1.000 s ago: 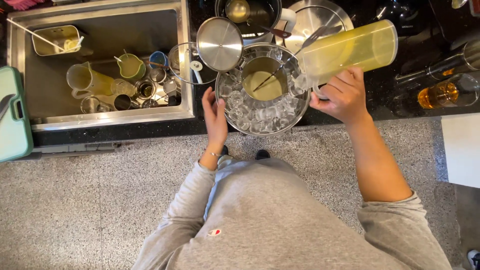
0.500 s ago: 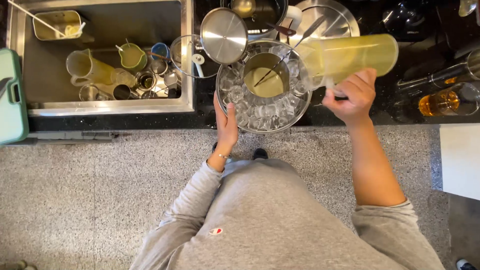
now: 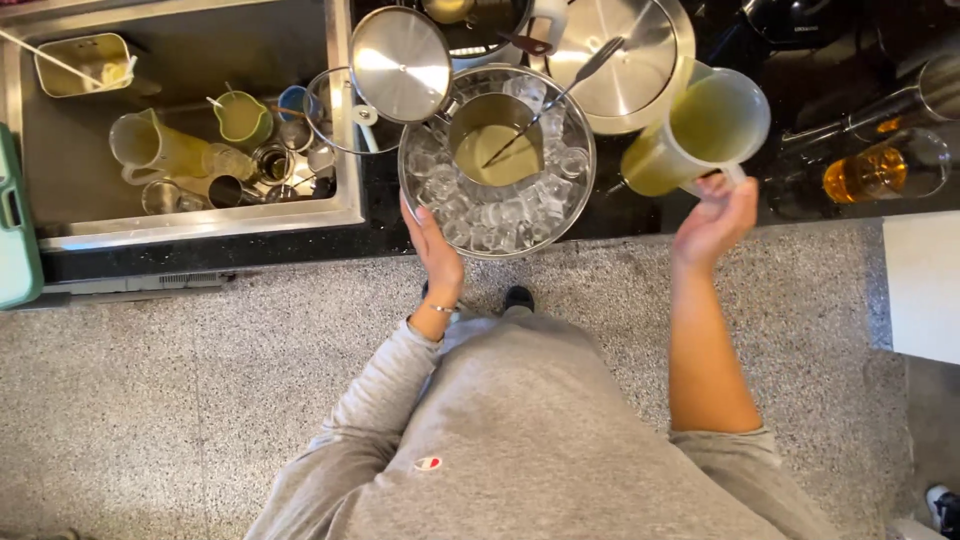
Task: The person scoops ice from a sink into a pitcher, carries the pitcher to a counter, and pours a yellow liquid from the pitcher into an ice-filled metal bowl. They then hold the bowl's lid aside and stir the liquid inside the bowl with a small utensil.
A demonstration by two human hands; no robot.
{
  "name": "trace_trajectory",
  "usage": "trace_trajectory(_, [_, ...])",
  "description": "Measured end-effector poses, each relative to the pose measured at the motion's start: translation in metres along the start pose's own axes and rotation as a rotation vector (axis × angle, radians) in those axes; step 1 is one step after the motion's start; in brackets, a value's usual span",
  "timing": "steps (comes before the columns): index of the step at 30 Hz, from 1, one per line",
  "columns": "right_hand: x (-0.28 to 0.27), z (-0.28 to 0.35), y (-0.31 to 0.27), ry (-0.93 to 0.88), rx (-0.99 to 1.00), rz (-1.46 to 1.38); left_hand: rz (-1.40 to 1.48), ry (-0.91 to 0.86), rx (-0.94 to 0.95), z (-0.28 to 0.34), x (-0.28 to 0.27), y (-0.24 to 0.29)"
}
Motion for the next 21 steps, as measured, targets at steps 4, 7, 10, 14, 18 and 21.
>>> trace_trajectory(4, [0.032,0.01,-0.026,-0.036,-0.144,0.463,-0.057,-0.002,0.037,-0.001,-0.008,-0.004])
trace_trajectory(7, [0.032,0.032,-0.048,-0.016,-0.38,0.647,-0.146,-0.01,0.061,-0.002,-0.012,-0.001])
trace_trajectory(10, [0.019,0.061,-0.047,-0.133,-0.419,0.638,-0.219,-0.049,0.063,-0.006,-0.016,0.008])
trace_trajectory(14, [0.048,0.124,-0.036,-0.49,-0.257,0.565,-0.271,-0.202,0.133,-0.008,-0.016,0.041])
trace_trajectory(18, [0.132,0.17,-0.055,-0.638,-0.22,0.604,-0.214,-0.237,0.028,-0.012,-0.037,0.069])
trace_trajectory(21, [0.156,0.195,-0.039,-0.639,-0.278,0.556,-0.177,-0.283,0.143,-0.016,-0.07,0.088])
Point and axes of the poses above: each hand's wrist, its own z-axis away from the middle knuckle, its own x-axis out of the palm, y = z × x, the point moved 3 cm from there along -z, towards the middle knuckle, and after that the axes turned 9 degrees about x, right-handed, at the moved point
